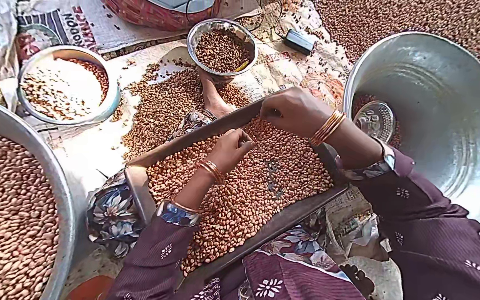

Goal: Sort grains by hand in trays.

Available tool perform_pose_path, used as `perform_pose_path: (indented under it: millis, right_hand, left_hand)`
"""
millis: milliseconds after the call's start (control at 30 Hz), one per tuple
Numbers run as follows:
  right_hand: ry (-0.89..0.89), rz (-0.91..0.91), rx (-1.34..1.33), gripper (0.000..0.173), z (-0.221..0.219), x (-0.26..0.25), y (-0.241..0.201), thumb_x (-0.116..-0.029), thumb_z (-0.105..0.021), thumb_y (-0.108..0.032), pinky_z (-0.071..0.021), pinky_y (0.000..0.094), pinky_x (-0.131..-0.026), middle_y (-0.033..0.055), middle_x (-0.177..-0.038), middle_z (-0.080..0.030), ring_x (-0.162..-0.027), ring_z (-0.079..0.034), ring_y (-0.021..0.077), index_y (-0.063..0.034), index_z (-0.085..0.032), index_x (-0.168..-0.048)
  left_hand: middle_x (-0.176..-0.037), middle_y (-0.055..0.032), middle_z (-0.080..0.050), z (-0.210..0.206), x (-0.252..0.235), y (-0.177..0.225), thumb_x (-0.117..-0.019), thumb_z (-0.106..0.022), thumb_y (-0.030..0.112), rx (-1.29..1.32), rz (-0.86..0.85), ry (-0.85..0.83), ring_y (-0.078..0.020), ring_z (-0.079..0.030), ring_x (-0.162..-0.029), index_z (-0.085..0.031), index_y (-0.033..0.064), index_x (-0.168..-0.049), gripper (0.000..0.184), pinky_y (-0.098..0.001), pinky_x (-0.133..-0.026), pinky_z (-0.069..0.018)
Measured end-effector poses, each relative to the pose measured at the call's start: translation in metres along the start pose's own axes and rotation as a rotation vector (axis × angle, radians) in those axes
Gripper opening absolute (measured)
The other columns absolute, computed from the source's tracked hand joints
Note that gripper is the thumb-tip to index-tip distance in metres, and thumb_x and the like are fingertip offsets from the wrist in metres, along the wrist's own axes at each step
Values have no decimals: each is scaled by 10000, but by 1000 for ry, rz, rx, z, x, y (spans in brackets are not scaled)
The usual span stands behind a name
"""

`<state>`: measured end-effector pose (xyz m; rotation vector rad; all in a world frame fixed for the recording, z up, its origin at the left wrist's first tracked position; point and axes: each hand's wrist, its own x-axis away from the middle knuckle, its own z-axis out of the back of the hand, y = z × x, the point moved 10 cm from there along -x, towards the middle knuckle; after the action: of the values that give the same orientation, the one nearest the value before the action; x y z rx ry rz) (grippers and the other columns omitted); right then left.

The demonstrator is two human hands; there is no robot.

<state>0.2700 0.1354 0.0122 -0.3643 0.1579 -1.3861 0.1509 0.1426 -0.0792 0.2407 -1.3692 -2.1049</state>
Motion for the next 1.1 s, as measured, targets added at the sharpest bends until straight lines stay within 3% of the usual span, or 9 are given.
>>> perform_pose_path:
  millis: [167, 500, 600, 700, 800, 900, 967, 1033, 1100]
  right_hand:
    - [-141, -64, -35, 93, -43, 24, 18, -958, -669, -70, -556, 522, -800, 120, -922, -740, -871, -716, 296, -55, -760, -974]
    - [-187, -29, 199, 99, -96, 31, 25, -967, -624, -2, -577, 503, -826, 214, -986, -689, -970, -699, 383, 42, -710, -946]
    - [-202, -110, 305, 114, -98, 33, 19, -938, -610, 82, -582, 505, -796, 224, -1051, -680, -1004, -688, 399, 47, -706, -989]
    - [-153, -126, 300, 134, -94, 36, 14, -912, -643, 99, -586, 505, -794, 215, -1046, -687, -977, -694, 399, 32, -722, -997]
    - [-151, -125, 233, 112, -85, 37, 10, -928, -657, 55, -577, 510, -833, 226, -1044, -684, -973, -692, 403, 34, -720, -1018]
    - [34, -40, 18, 80, -51, 39, -11, -933, -693, -29, -586, 461, -724, 169, -946, -693, -801, -705, 311, 4, -709, -1004]
    - [102, -6, -133, 223, -35, 46, -22, -919, -759, -112, -613, 388, -678, 102, -990, -708, -760, -710, 208, -62, -685, -1123]
    - [133, -26, -84, 204, -36, 49, -18, -906, -760, -99, -599, 414, -652, 109, -980, -710, -746, -705, 229, -63, -709, -1101]
    - [23, -40, -2, 86, -62, 55, -8, -910, -732, -86, -580, 457, -628, 126, -917, -695, -729, -695, 272, -49, -735, -988]
  left_hand:
    - [-1068, -219, -634, -39, -31, 13, -972, -703, 171, -559, -186, 21, -396, -682, -920, -682, -4, -1076, 205, -539, -769, -583]
    - [-1101, -218, -638, -33, -32, 1, -982, -681, 147, -618, -144, 66, -409, -685, -943, -678, -1, -1119, 202, -543, -751, -587]
    - [-1010, -167, -636, -16, -35, -10, -978, -660, 155, -287, -36, 109, -331, -661, -872, -690, 8, -1065, 173, -516, -762, -561]
    - [-789, -35, -562, -7, -35, -30, -1051, -470, 120, 339, 172, 129, -114, -532, -669, -605, 42, -1010, 160, -292, -629, -434]
    - [-964, -46, -594, -20, -22, -33, -1090, -311, 128, 811, 325, 76, -103, -644, -807, -547, 45, -1151, 258, -259, -738, -551]
    - [-1149, -108, -613, -35, -12, -29, -1110, -320, 154, 898, 388, 39, -147, -657, -969, -529, 6, -1306, 322, -318, -869, -548]
    - [-1116, -87, -605, -48, -10, -29, -1138, -317, 250, 964, 409, 4, -148, -659, -946, -538, 20, -1287, 352, -332, -858, -568]
    - [-969, -58, -634, -53, -8, -28, -1138, -323, 273, 939, 397, -55, -133, -674, -809, -595, 23, -1195, 374, -305, -756, -590]
    - [-785, 2, -588, -53, -7, -26, -1127, -385, 217, 804, 373, -105, -55, -574, -620, -622, 42, -1089, 297, -195, -578, -498]
